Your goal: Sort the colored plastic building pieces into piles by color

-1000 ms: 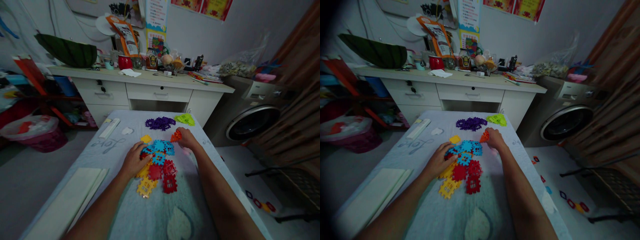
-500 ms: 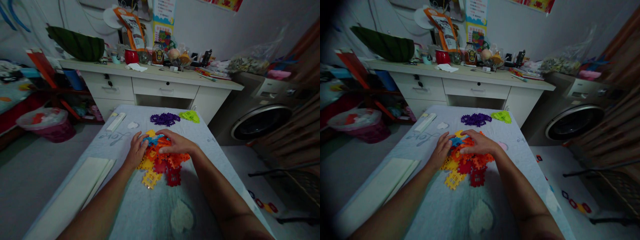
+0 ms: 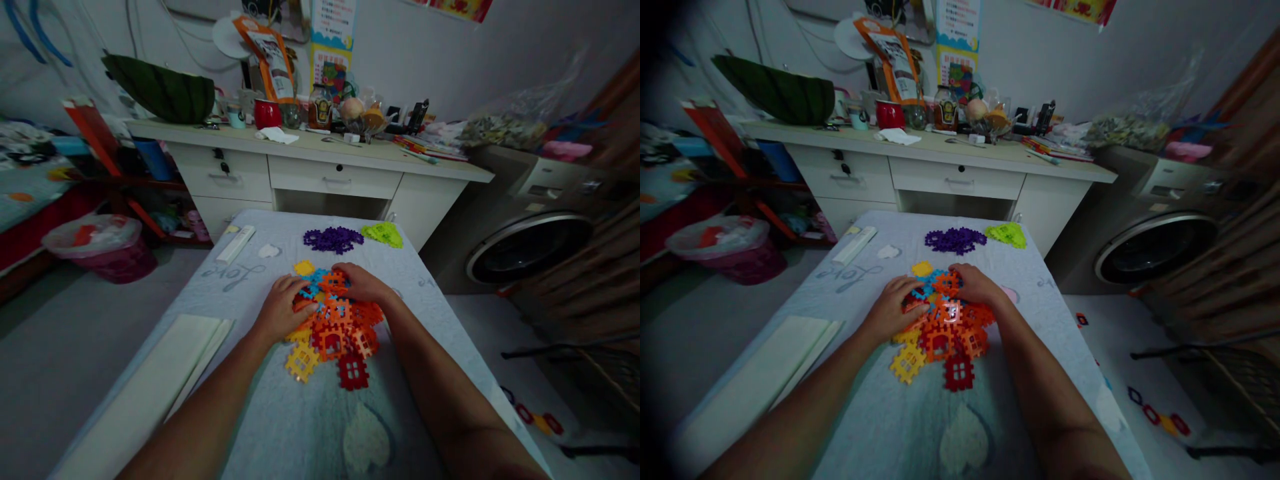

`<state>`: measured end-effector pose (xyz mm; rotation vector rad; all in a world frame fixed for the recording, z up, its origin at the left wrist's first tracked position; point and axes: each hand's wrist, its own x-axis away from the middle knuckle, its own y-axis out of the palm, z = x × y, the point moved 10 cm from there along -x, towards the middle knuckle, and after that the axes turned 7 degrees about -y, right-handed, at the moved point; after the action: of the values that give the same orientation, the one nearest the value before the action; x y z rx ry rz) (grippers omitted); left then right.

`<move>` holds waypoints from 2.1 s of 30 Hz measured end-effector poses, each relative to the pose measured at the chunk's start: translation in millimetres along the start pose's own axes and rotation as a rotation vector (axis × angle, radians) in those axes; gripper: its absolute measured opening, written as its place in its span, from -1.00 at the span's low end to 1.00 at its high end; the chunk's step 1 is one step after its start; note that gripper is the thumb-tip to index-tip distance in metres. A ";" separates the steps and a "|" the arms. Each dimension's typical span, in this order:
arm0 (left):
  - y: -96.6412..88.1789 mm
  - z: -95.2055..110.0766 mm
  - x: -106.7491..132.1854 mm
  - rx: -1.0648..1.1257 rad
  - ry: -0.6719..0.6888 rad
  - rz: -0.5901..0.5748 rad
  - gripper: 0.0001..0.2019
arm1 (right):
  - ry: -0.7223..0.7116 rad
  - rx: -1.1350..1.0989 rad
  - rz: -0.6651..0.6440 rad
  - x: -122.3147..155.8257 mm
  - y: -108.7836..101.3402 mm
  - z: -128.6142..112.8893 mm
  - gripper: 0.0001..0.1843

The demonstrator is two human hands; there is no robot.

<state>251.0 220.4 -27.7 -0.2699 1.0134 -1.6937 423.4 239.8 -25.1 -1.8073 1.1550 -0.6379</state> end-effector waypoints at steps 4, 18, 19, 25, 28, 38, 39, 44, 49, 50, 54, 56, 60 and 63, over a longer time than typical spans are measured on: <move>-13.8 -9.1 -4.0 -0.027 -0.085 0.095 -0.67 | -0.049 -0.160 0.103 -5.1 -3.3 -10.2 -0.42; -9.4 -35.7 -9.5 -0.013 -0.186 0.111 -0.57 | 0.040 -0.263 0.364 -14.5 -81.7 44.9 -0.60; -8.1 -34.3 -9.1 -0.036 -0.178 0.101 -0.56 | 0.155 -0.120 0.452 -14.7 -95.5 70.6 -0.62; -5.1 -31.5 -7.2 -0.107 -0.159 0.075 -0.56 | 0.729 0.257 0.526 2.0 -118.1 184.3 -0.13; -3.2 -32.4 -7.0 -0.118 -0.161 0.059 -0.57 | 0.806 0.257 0.466 4.2 -115.1 211.5 -0.04; -3.8 -32.2 -7.2 -0.117 -0.163 0.061 -0.60 | 0.725 0.296 0.342 -1.9 -103.2 215.8 -0.18; -3.9 -32.5 -7.2 -0.119 -0.166 0.061 -0.60 | 0.710 0.311 0.323 3.4 -99.5 210.6 -0.20; -3.0 -32.5 -7.4 -0.126 -0.166 0.052 -0.58 | 0.412 0.196 0.107 30.8 -69.6 163.9 -0.33; -1.6 -33.7 -7.2 -0.132 -0.163 0.048 -0.56 | 0.164 -0.180 0.095 30.1 -81.5 129.2 -0.56; -1.8 -33.9 -7.1 -0.132 -0.160 0.052 -0.56 | 0.214 -0.159 0.168 24.4 -93.7 137.4 -0.58; -2.0 -34.8 -6.9 -0.132 -0.156 0.057 -0.56 | 0.503 0.106 0.453 0.8 -134.4 183.7 -0.51; -2.2 -34.4 -6.9 -0.130 -0.158 0.055 -0.56 | 0.621 0.167 0.465 -10.7 -133.5 204.1 -0.36; -3.6 -32.3 -6.8 -0.127 -0.155 0.062 -0.58 | 0.695 0.184 0.402 -31.1 -115.4 223.3 -0.24; -4.1 -31.6 -6.6 -0.119 -0.151 0.070 -0.58 | 0.697 0.201 0.348 -39.7 -105.1 225.5 -0.28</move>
<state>230.9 241.7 -42.0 -0.4288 1.0005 -1.5288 628.8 384.5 -41.9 -1.1874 1.7371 -1.1709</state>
